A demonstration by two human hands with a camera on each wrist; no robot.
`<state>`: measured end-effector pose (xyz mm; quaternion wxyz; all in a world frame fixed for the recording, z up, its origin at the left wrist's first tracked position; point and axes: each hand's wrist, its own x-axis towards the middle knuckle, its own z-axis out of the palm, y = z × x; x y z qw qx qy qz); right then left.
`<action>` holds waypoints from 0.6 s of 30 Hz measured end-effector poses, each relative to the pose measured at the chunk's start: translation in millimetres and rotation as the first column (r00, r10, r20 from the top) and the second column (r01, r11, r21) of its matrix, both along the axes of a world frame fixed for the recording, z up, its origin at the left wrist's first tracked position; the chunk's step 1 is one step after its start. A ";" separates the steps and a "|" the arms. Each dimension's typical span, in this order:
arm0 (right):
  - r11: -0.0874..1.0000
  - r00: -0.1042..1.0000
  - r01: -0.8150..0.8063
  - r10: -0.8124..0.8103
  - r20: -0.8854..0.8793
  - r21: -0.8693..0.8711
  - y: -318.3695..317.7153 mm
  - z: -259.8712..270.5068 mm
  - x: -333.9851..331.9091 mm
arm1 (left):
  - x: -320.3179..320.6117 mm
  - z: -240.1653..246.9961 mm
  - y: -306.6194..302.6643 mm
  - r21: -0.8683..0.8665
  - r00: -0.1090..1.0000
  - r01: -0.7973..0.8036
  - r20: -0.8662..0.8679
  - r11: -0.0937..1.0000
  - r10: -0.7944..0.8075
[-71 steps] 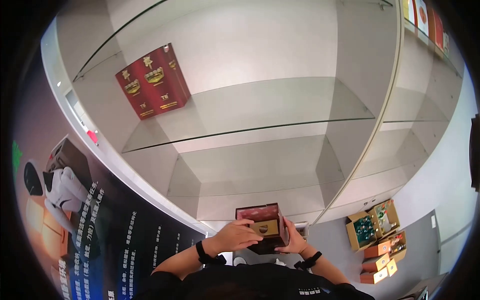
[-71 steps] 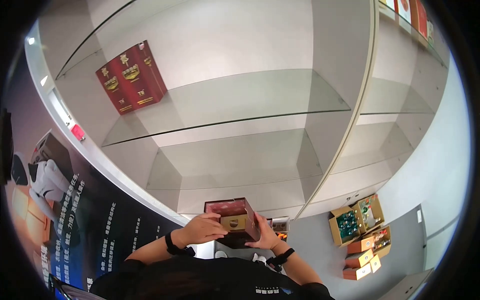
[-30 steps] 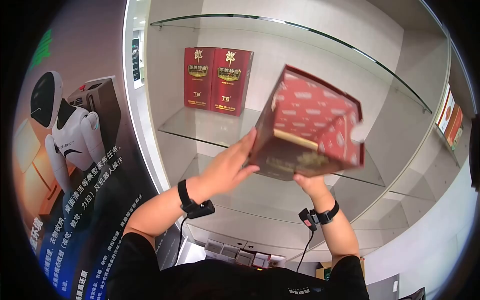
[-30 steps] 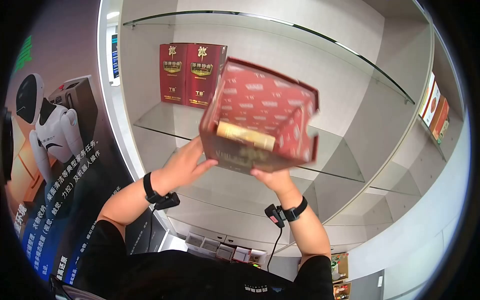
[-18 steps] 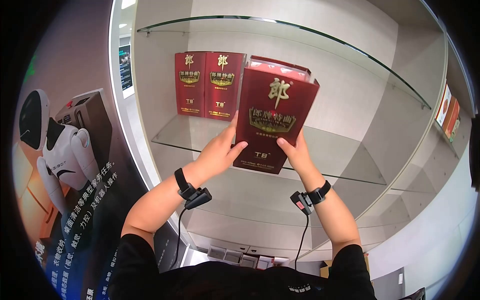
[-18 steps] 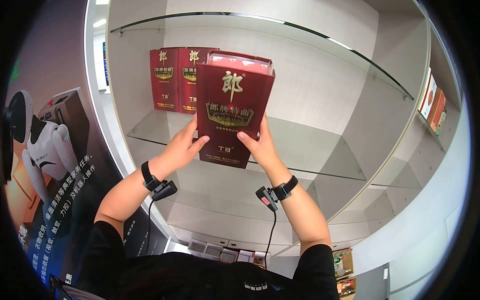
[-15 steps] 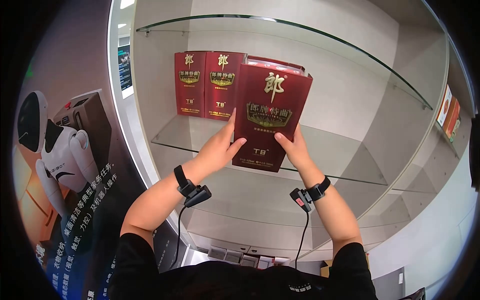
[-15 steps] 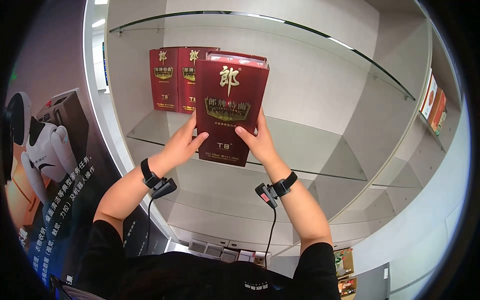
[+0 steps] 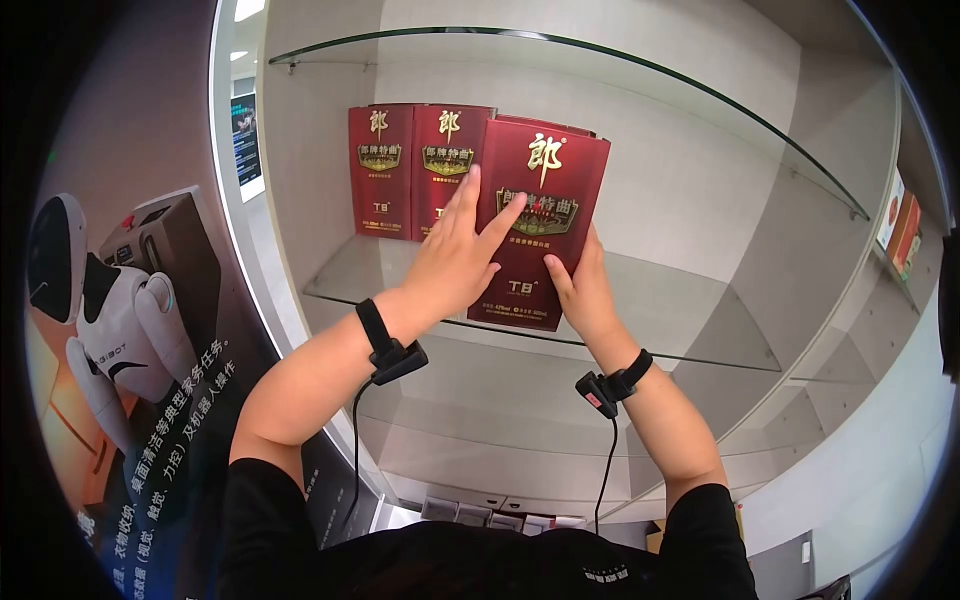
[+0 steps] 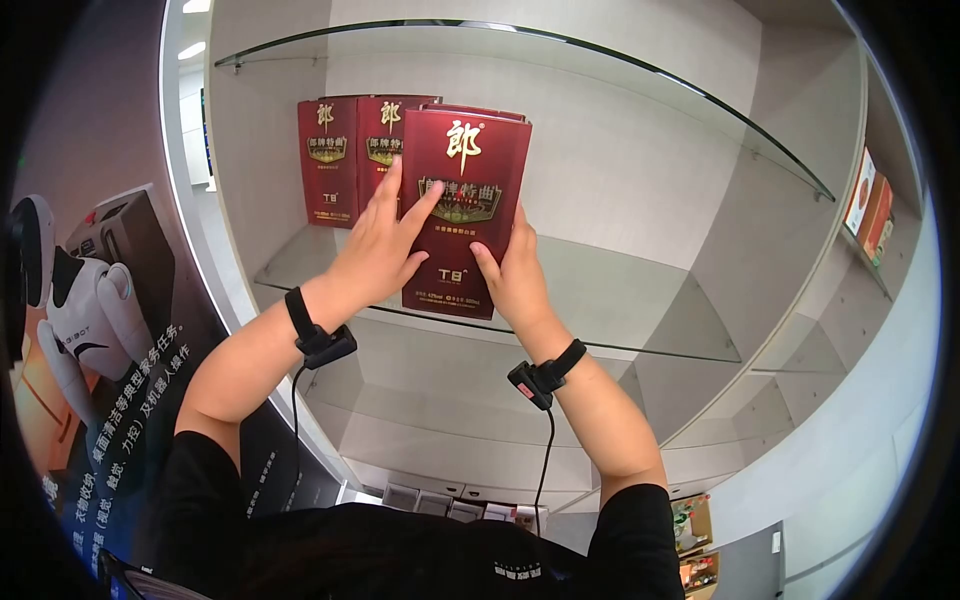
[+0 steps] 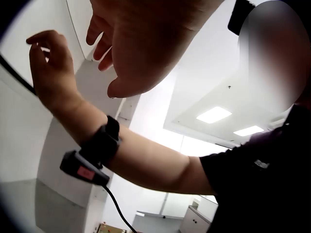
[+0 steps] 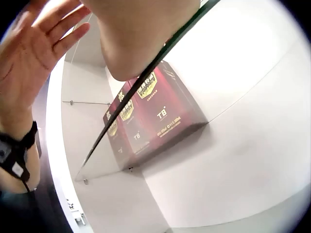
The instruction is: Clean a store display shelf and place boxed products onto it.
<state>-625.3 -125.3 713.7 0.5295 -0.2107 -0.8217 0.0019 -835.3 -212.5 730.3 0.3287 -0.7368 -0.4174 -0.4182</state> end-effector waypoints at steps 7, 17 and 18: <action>0.890 0.955 0.272 -0.298 0.015 0.365 -3.0 -18.1 -1.3 | 22.1 61.1 10.8 0.095 0.979 -0.088 -0.175 0.992 0.104; 0.902 0.897 0.337 -0.395 0.199 0.268 8.4 -38.1 39.4 | 36.8 82.2 67.2 0.104 0.912 -0.317 -0.240 0.943 0.333; 0.901 0.895 0.342 -0.399 0.201 0.266 11.7 -39.0 46.7 | 37.5 82.8 71.8 0.101 0.914 -0.312 -0.240 0.945 0.327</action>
